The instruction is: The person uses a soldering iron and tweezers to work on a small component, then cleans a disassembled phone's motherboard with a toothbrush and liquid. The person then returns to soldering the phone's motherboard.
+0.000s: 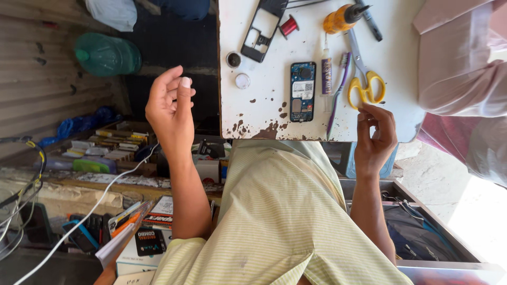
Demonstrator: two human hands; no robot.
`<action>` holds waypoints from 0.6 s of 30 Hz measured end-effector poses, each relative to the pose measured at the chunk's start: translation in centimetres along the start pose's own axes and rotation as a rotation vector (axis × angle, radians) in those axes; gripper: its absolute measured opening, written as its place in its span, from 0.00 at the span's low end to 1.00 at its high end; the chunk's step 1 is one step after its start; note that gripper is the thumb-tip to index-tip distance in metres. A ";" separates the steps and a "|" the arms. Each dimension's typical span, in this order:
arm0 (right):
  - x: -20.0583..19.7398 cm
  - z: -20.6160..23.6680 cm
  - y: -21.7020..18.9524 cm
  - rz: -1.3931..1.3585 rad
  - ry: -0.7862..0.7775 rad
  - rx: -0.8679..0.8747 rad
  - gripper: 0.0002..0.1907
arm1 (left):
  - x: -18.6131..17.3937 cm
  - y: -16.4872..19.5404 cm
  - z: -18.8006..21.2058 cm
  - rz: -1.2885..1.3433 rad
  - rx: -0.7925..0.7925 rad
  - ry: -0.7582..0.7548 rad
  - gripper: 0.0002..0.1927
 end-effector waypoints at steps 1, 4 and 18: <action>-0.3 -0.2 0.2 0.003 0.014 0.002 0.09 | 0.2 0.2 -0.1 0.012 0.007 -0.004 0.13; -0.8 -1.1 0.5 0.030 0.049 0.001 0.09 | 2.1 1.5 -1.1 -0.066 0.047 -0.026 0.11; -0.8 0.4 1.5 -0.048 0.191 0.068 0.08 | 23.0 8.1 -13.9 -0.927 0.753 -0.452 0.06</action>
Point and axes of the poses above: each hand's wrist, its own z-axis away from the middle knuckle, its own x-axis out of the palm, y = z × x, the point moved 6 cm from there along -z, towards the middle knuckle, and after that the axes turned 11 degrees about -y, right-handed, at the moved point
